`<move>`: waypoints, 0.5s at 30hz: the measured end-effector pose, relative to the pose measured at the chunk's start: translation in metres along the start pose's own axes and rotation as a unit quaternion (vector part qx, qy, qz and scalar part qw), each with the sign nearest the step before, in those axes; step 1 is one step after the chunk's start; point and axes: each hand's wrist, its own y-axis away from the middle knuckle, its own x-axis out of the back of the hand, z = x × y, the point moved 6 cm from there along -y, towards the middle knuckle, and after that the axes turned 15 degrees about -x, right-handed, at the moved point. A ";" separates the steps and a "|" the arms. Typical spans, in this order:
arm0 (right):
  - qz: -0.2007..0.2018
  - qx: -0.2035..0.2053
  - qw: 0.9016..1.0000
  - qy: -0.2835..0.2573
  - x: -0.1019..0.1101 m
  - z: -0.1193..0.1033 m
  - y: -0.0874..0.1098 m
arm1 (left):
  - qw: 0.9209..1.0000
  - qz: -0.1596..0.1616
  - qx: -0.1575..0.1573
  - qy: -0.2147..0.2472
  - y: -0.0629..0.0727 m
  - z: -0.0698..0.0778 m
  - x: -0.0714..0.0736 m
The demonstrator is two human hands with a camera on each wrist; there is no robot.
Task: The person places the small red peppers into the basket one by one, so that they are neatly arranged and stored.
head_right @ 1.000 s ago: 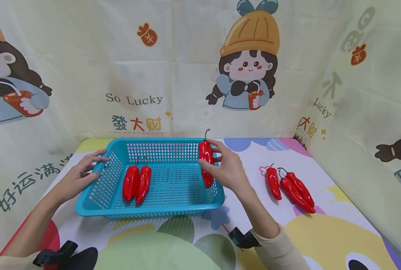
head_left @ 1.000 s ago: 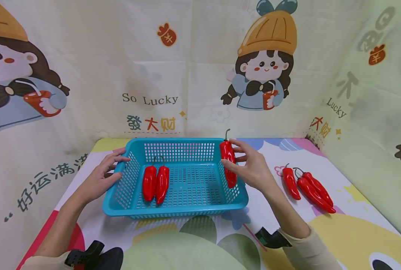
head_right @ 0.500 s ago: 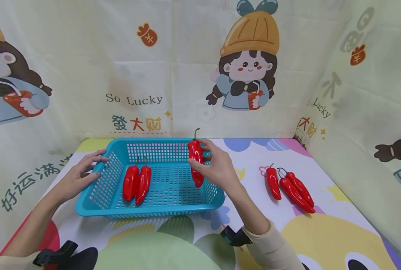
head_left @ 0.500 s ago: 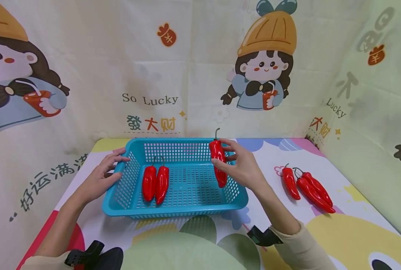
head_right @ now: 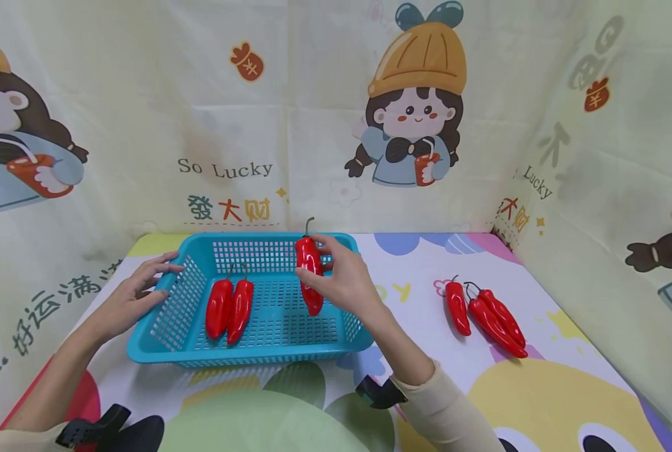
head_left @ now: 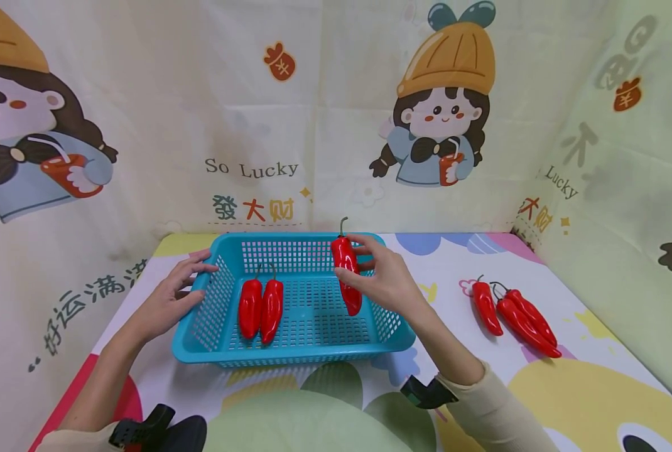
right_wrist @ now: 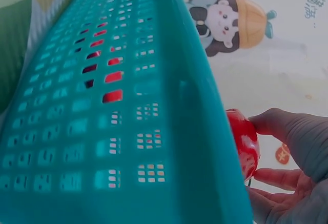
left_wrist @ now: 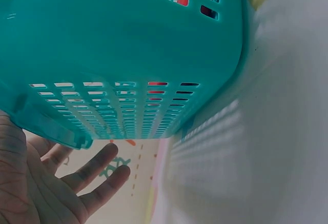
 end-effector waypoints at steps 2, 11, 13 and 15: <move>-0.006 -0.002 1.000 -0.004 -0.003 0.000 -0.001 | 1.000 0.001 -0.002 -0.002 0.000 0.000 0.000; -0.018 -0.004 1.000 0.000 -0.016 -0.006 -0.006 | 1.000 0.002 -0.004 -0.002 0.000 0.000 0.000; -0.021 -0.005 1.000 0.000 -0.018 -0.008 -0.007 | 1.000 0.002 -0.004 -0.002 0.000 0.000 0.000; -0.027 -0.005 1.000 -0.001 -0.021 -0.010 -0.007 | 1.000 0.002 -0.004 -0.001 0.000 0.000 0.000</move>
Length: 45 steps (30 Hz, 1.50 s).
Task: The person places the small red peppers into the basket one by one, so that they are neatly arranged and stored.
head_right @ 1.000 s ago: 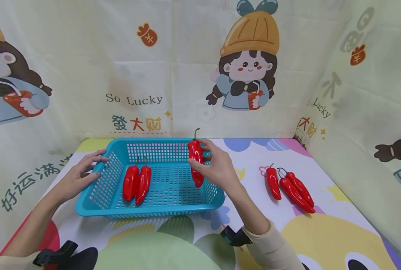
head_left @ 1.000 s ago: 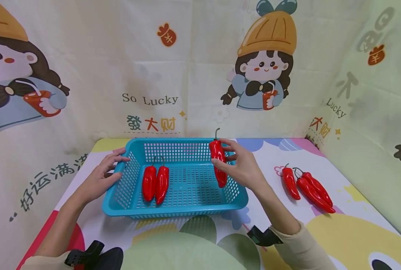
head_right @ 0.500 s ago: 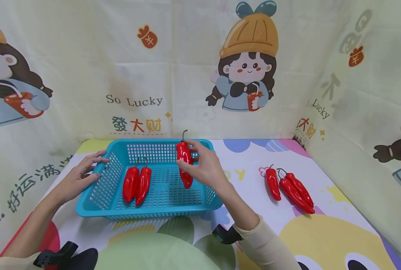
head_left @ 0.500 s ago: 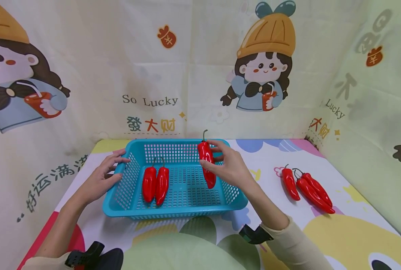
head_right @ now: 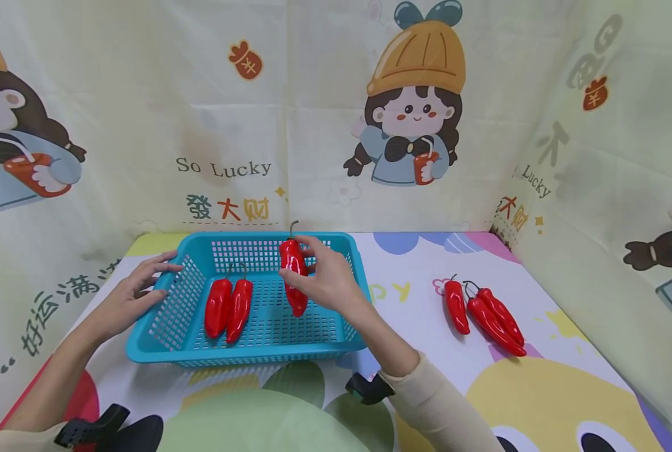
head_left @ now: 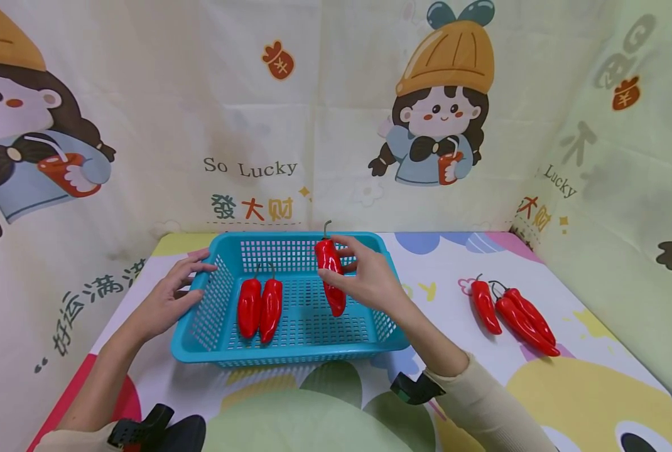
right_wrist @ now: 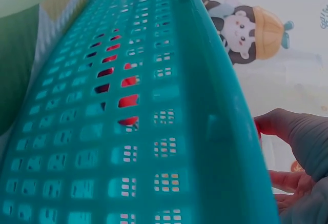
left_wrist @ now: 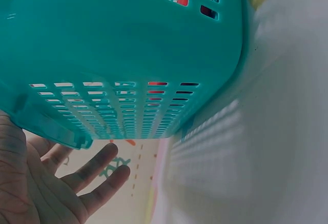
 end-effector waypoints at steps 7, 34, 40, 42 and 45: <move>-0.025 -0.003 1.000 -0.005 -0.011 -0.002 -0.004 | 1.000 -0.002 -0.001 -0.001 0.000 0.001 0.000; -0.130 -0.116 0.981 -0.083 -0.061 0.009 -0.023 | 1.000 -0.007 -0.002 0.001 -0.001 0.000 -0.002; -0.154 -0.176 0.964 -0.128 -0.073 0.019 -0.028 | 1.000 -0.008 0.004 0.004 0.000 -0.001 0.000; -0.159 -0.188 0.959 -0.137 -0.076 0.021 -0.028 | 1.000 -0.008 0.003 0.003 0.000 -0.001 0.000; -0.166 -0.204 0.954 -0.146 -0.080 0.023 -0.027 | 1.000 -0.007 -0.001 0.000 0.000 -0.001 0.001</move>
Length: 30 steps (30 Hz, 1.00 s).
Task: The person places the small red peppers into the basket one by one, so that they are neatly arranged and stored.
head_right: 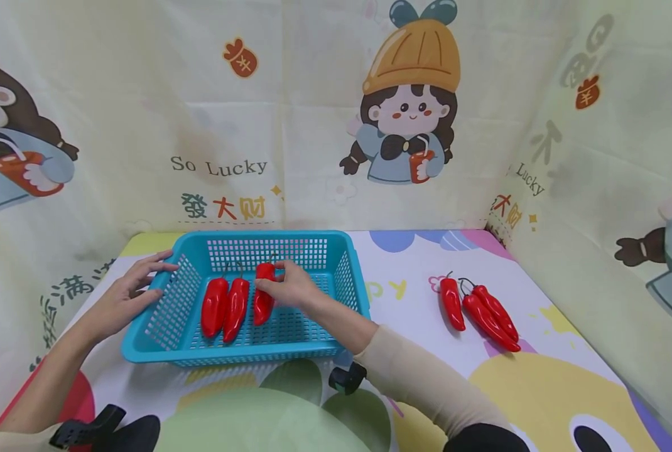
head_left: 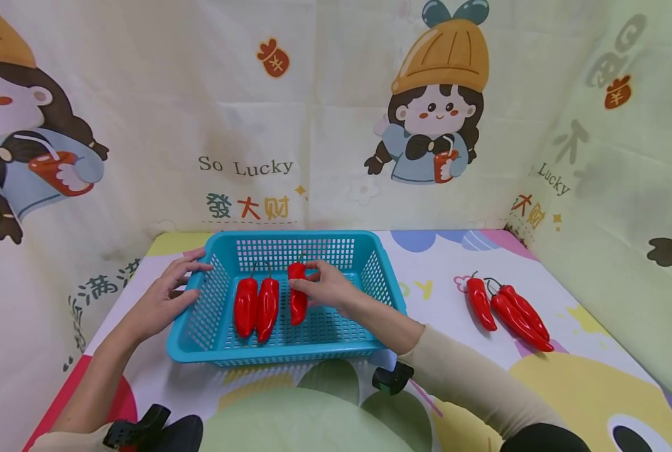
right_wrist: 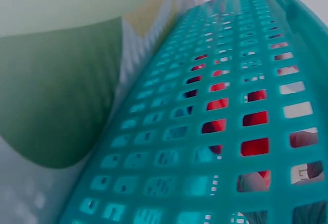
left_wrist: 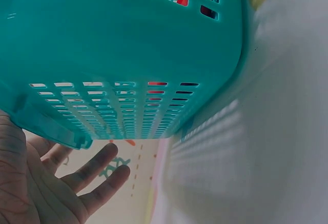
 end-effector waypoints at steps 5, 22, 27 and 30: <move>-0.012 -0.022 0.999 -0.021 -0.005 0.005 -0.005 | 1.000 0.002 -0.007 -0.002 0.000 -0.001 0.000; -0.011 -0.052 0.999 -0.001 -0.010 0.019 -0.016 | 1.000 0.006 -0.005 -0.008 -0.001 -0.001 0.000; -0.047 -0.057 0.997 0.002 -0.015 0.019 -0.015 | 1.000 0.005 0.000 -0.009 -0.001 -0.002 0.000; -0.051 -0.058 0.997 0.003 -0.016 0.019 -0.015 | 1.000 0.004 0.002 -0.009 -0.001 -0.002 0.000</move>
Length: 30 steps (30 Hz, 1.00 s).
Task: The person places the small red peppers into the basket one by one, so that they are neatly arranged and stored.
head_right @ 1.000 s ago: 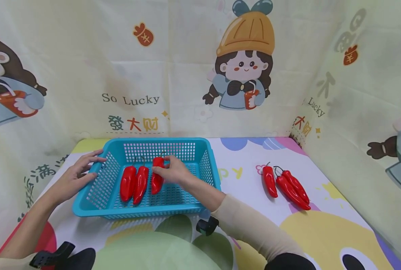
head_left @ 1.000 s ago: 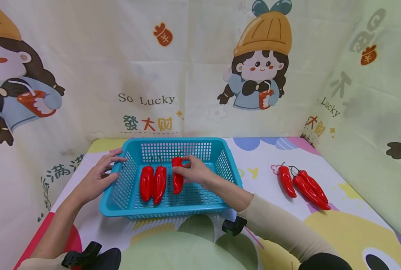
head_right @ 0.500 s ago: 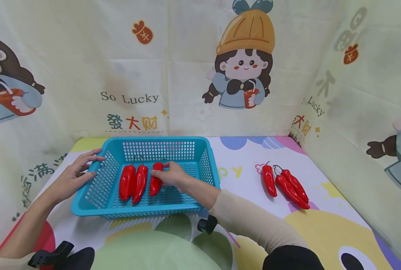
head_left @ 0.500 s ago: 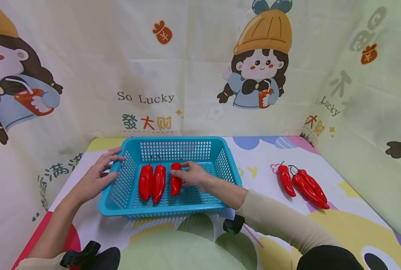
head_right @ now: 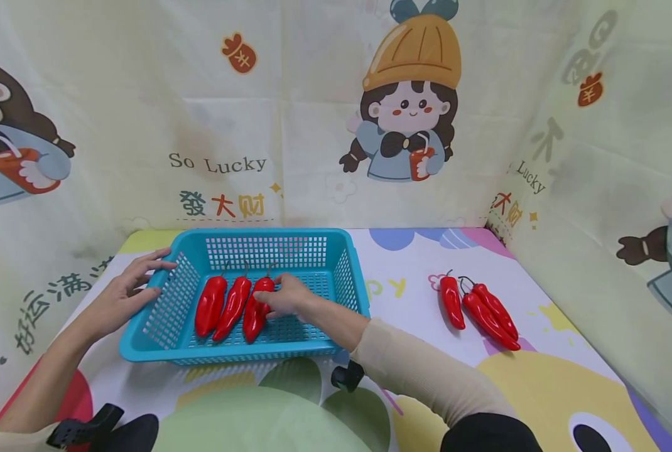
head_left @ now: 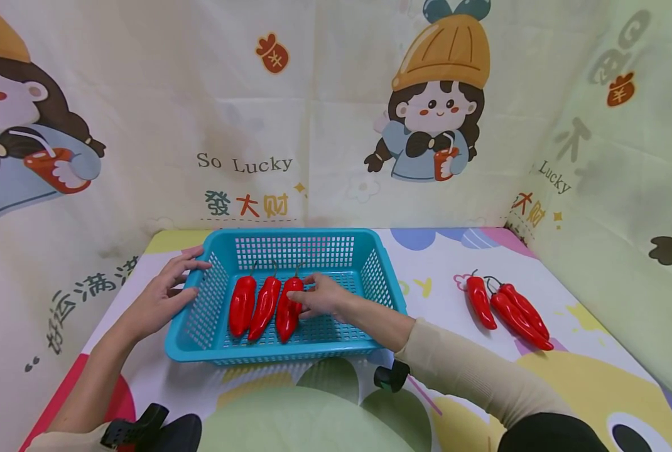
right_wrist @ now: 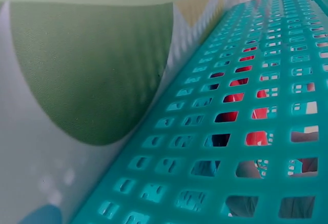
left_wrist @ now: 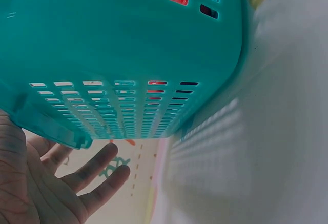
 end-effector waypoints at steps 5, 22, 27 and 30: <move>0.006 0.002 1.000 0.005 0.000 -0.002 0.001 | 1.000 0.002 -0.004 -0.002 0.000 0.000 0.002; 0.065 0.098 0.993 0.025 0.018 -0.018 0.030 | 1.000 -0.001 0.007 0.009 0.000 0.001 0.000; 0.078 0.120 0.989 0.021 0.023 -0.020 0.042 | 1.000 -0.002 0.008 0.007 0.001 0.001 -0.001; 0.090 0.136 0.986 0.021 0.027 -0.020 0.049 | 1.000 0.000 0.008 0.004 0.001 0.001 -0.001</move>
